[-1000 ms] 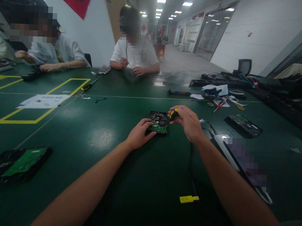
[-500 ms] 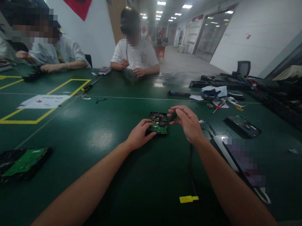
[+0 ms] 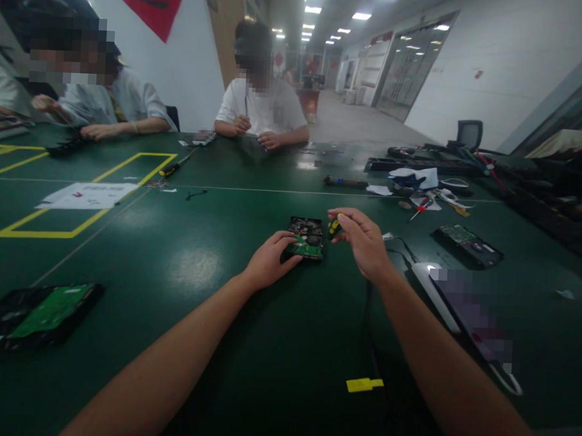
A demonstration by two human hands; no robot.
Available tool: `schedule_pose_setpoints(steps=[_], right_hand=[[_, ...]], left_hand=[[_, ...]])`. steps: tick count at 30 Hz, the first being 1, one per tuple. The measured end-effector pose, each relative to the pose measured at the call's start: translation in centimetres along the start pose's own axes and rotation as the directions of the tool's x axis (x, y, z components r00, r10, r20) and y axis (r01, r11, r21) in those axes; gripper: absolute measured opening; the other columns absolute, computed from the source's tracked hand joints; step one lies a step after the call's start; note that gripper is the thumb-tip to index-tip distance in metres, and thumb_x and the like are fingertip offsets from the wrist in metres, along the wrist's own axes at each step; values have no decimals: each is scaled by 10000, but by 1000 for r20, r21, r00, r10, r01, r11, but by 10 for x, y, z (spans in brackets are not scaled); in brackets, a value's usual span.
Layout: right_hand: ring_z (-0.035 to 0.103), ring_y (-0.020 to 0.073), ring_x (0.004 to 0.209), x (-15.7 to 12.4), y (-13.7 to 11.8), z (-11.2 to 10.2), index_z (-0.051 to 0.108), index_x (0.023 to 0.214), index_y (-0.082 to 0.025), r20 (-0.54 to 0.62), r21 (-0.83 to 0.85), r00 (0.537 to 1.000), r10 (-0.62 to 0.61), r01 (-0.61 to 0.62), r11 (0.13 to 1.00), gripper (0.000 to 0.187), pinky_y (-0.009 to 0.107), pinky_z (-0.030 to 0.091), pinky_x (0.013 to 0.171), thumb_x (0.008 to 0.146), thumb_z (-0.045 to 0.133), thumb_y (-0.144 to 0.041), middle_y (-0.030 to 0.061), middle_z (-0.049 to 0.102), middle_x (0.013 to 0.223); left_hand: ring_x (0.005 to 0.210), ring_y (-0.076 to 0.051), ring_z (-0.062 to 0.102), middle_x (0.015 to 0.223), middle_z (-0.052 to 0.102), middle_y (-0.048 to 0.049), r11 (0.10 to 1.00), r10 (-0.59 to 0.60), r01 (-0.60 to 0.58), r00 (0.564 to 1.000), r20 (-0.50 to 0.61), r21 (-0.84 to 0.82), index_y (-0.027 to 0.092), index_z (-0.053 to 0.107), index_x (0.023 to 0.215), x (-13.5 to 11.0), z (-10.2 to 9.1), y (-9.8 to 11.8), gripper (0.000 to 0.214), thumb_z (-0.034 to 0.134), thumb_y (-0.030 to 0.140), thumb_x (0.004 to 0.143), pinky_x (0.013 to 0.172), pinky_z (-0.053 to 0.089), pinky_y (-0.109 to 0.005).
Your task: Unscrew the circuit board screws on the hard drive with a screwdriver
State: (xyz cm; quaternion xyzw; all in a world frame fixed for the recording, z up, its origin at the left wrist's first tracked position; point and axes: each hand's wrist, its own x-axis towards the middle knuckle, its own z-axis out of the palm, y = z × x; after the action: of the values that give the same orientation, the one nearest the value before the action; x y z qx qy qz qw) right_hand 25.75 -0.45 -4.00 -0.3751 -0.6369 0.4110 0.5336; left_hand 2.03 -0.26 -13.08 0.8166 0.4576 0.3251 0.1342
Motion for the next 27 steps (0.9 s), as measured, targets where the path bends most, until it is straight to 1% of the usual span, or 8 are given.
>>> schedule_pose_setpoints(steps=[3,5,9,11,14,17,21,27], right_hand=[[598,176,891,-1,0,2,719,1015,-270,6,5,1000,-8,8,1000,192,293,566,647,932,604,-399,34,657,1049],[608,178,903,-1,1,2,704,1006,-261,7,32,1000,-1,1,999,189,293,567,656,929,613,-407,35,655,1039],[634,201,969,-2,4,2,667,993,-252,0,107,999,43,-42,993,220,300,569,659,948,567,-443,55,665,1091],[643,204,969,-2,5,1,660,993,-249,6,120,998,55,-55,991,224,306,570,662,953,556,-443,64,665,1109],[651,199,942,-2,4,1,661,998,-252,-4,107,999,44,-44,993,213,302,567,649,946,574,-440,57,663,1093],[643,190,922,-2,2,2,676,1045,-272,-22,52,999,33,-31,998,230,287,563,624,934,591,-455,44,663,1071],[634,190,929,-3,2,3,699,1074,-278,-13,19,1000,18,-18,1000,251,291,572,630,936,589,-457,51,657,1117],[654,210,985,-4,5,2,666,1043,-261,16,146,997,69,-71,987,240,323,587,682,951,565,-459,66,649,1159]], left_hand=[[1212,-277,582,1348,550,-109,1000,-4,4,1000,-2,-3,224,585,1278,0,0,0,442,635,428,889,1041,499,-478],[1214,-277,582,1338,554,-108,1000,2,-2,1000,-11,-8,227,586,1274,1,0,1,438,641,420,884,1044,498,-476],[1209,-272,587,1335,555,-106,1000,7,-7,1000,-7,-17,232,581,1272,1,-2,3,437,648,412,879,1036,507,-468],[1209,-272,587,1340,552,-105,1000,-1,1,1000,-6,-16,235,575,1277,1,-3,3,442,646,416,880,1030,510,-469],[1223,-272,577,1348,546,-102,1000,-6,6,1000,-5,-12,236,562,1287,0,-2,3,458,646,425,879,1040,502,-464],[1242,-273,564,1384,515,-100,1000,-17,17,1000,-14,-7,240,543,1309,0,-1,2,485,643,440,878,1042,502,-456],[1251,-272,555,1408,492,-98,1000,-29,29,1000,-7,-2,242,519,1339,-1,0,1,520,639,450,878,1047,499,-450],[1243,-274,557,1386,509,-107,1000,-21,21,1000,-2,-5,232,524,1332,-1,-1,2,515,641,446,878,1052,491,-463]])
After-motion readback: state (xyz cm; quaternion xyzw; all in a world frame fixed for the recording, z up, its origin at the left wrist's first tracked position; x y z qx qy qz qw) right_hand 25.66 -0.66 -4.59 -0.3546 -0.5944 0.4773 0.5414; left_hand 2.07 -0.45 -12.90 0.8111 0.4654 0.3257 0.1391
